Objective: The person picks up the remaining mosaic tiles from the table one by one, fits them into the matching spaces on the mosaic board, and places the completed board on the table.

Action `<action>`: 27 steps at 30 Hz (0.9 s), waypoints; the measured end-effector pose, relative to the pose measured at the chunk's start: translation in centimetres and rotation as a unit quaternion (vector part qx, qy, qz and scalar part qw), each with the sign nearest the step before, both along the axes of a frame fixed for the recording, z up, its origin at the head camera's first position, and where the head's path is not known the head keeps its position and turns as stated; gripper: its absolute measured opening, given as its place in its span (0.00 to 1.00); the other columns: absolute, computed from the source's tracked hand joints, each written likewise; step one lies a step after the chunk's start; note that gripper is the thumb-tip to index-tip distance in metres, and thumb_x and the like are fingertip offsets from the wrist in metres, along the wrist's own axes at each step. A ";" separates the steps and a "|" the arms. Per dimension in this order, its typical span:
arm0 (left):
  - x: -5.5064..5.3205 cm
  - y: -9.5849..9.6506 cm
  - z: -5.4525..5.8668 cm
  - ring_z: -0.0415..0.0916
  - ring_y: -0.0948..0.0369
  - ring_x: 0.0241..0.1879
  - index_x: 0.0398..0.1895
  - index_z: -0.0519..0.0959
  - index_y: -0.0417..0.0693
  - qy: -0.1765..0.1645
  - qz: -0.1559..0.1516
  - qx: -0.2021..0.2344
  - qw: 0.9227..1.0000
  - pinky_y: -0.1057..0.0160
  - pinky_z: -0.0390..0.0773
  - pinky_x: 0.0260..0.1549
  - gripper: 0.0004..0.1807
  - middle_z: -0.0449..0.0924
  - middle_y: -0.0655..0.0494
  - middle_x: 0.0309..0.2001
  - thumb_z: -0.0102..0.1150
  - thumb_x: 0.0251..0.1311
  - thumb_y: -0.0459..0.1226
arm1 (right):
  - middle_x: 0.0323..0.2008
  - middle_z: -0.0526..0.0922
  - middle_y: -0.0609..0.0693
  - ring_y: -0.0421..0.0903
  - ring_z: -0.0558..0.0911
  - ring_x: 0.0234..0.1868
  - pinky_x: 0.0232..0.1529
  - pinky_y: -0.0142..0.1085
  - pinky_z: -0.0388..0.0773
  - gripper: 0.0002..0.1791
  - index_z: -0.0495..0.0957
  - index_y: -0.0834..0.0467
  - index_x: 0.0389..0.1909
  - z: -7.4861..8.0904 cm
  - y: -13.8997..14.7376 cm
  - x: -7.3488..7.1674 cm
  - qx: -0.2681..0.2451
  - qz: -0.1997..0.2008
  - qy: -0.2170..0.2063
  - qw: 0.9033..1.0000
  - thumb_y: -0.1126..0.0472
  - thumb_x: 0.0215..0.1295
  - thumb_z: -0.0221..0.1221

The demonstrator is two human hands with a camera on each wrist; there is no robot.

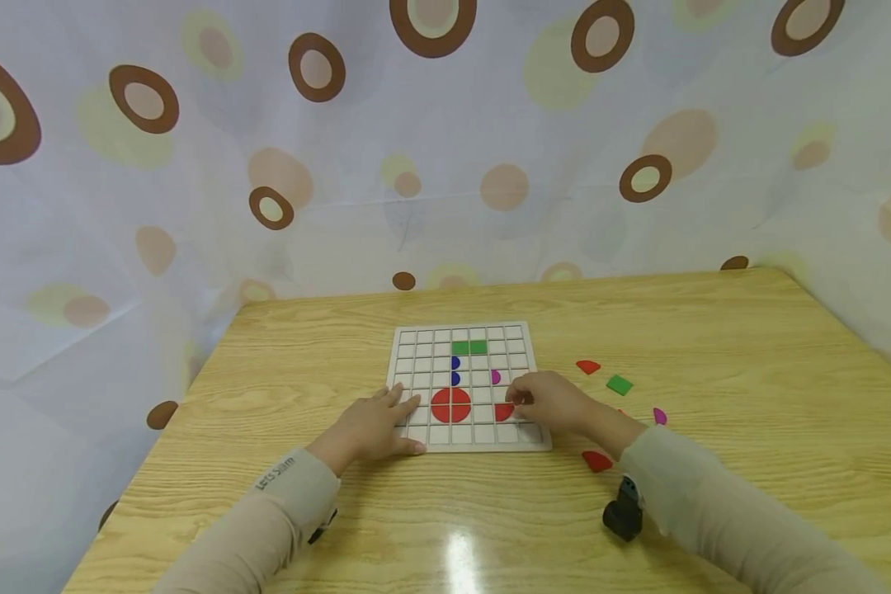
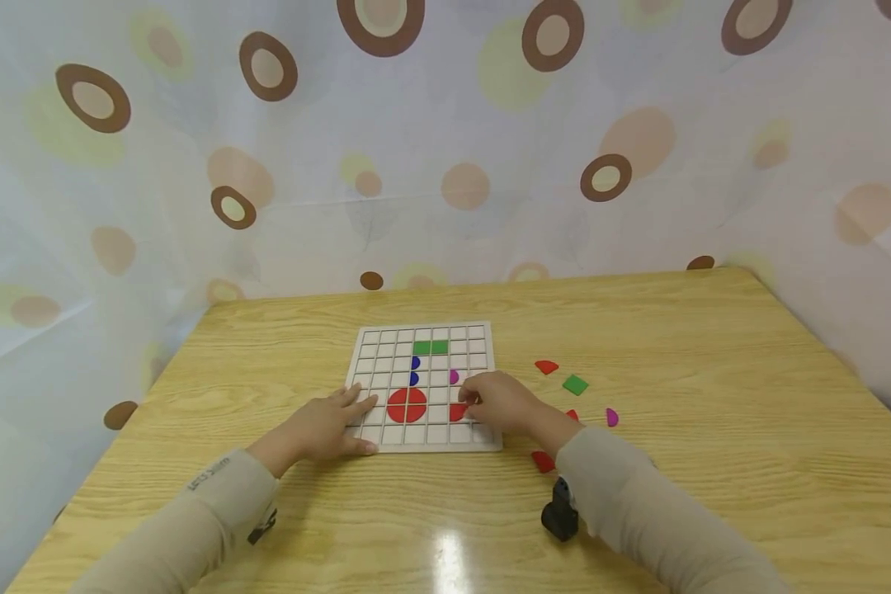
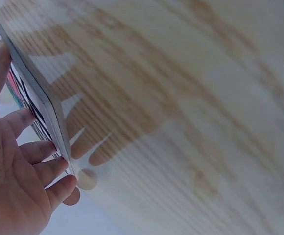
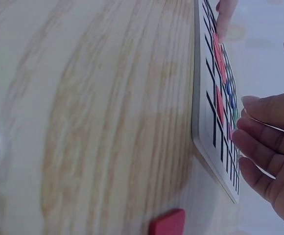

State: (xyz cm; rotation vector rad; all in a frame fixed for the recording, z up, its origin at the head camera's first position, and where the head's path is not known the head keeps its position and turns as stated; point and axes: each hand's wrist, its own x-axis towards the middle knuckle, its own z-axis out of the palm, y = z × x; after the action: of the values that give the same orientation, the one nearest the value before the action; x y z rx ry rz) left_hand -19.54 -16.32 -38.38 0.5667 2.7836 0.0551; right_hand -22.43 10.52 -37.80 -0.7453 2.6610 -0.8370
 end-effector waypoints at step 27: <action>0.2 0.1 0.3 0.44 0.48 0.62 0.65 0.54 0.53 -0.007 0.004 -0.008 1.000 0.49 0.52 0.56 0.42 0.46 0.45 0.65 0.46 0.48 0.63 | 0.31 0.76 0.47 0.42 0.74 0.33 0.34 0.34 0.73 0.10 0.75 0.65 0.37 0.6 5.5 3.3 -0.042 0.009 0.008 0.999 0.67 0.52 0.57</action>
State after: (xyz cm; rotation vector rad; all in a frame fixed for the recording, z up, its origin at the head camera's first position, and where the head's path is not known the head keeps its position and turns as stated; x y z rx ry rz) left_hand -19.39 -16.23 -38.10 0.5482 2.7710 0.0394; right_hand -19.15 16.05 -37.17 -0.7970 2.6440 -0.9472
